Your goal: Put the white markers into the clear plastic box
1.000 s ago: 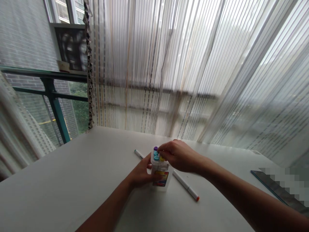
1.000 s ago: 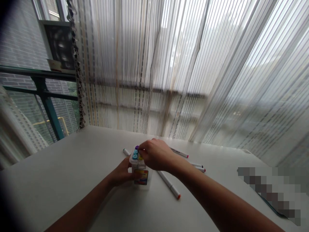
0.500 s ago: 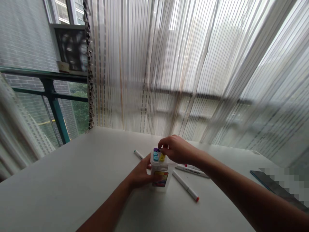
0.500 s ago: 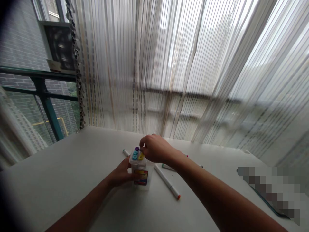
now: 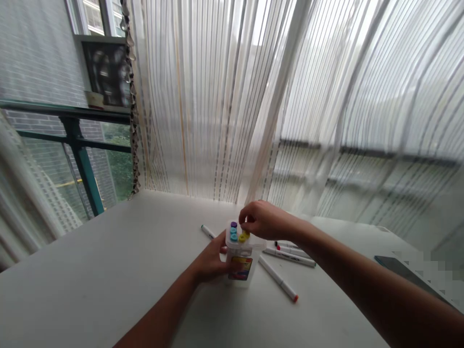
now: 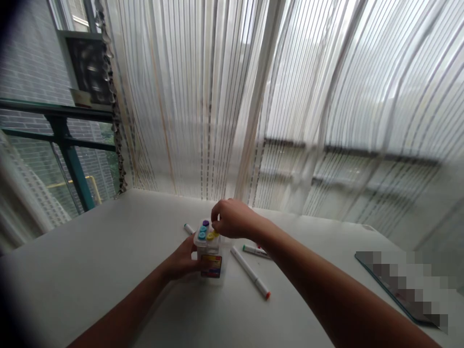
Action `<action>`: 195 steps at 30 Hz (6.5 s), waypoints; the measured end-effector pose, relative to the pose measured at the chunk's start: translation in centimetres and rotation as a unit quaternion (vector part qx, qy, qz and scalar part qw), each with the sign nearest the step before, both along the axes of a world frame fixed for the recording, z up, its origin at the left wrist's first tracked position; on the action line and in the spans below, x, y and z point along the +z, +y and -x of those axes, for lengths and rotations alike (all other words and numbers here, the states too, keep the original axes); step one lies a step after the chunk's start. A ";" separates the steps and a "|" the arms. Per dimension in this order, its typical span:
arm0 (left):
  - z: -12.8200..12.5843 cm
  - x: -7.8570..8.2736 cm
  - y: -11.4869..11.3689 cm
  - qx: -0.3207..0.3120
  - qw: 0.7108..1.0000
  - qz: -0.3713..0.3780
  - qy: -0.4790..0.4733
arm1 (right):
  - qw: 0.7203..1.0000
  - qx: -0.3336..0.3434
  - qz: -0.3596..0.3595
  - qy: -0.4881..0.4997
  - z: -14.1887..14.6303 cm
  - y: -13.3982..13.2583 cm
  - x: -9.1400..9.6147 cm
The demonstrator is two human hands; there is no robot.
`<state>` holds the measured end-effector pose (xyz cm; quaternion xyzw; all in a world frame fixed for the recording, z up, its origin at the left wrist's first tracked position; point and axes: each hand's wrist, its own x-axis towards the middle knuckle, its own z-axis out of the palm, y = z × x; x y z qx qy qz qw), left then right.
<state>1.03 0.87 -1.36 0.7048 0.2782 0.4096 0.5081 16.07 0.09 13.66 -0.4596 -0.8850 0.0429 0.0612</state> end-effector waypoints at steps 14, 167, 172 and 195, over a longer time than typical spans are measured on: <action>-0.1 -0.4 0.1 0.006 1.000 0.009 -0.005 | 0.999 -0.026 -0.018 0.025 0.4 0.2 -0.5; -0.1 -0.2 0.0 0.004 1.000 0.013 -0.008 | 0.948 0.015 -0.187 0.258 -2.6 -1.6 -2.2; -0.1 -0.3 0.1 0.004 1.000 0.013 -0.013 | 0.957 -0.010 -0.183 0.224 -2.2 -1.5 -2.6; -0.1 -0.3 0.2 0.004 1.000 0.004 -0.019 | 0.980 0.025 -0.115 0.159 -2.2 -2.5 -2.8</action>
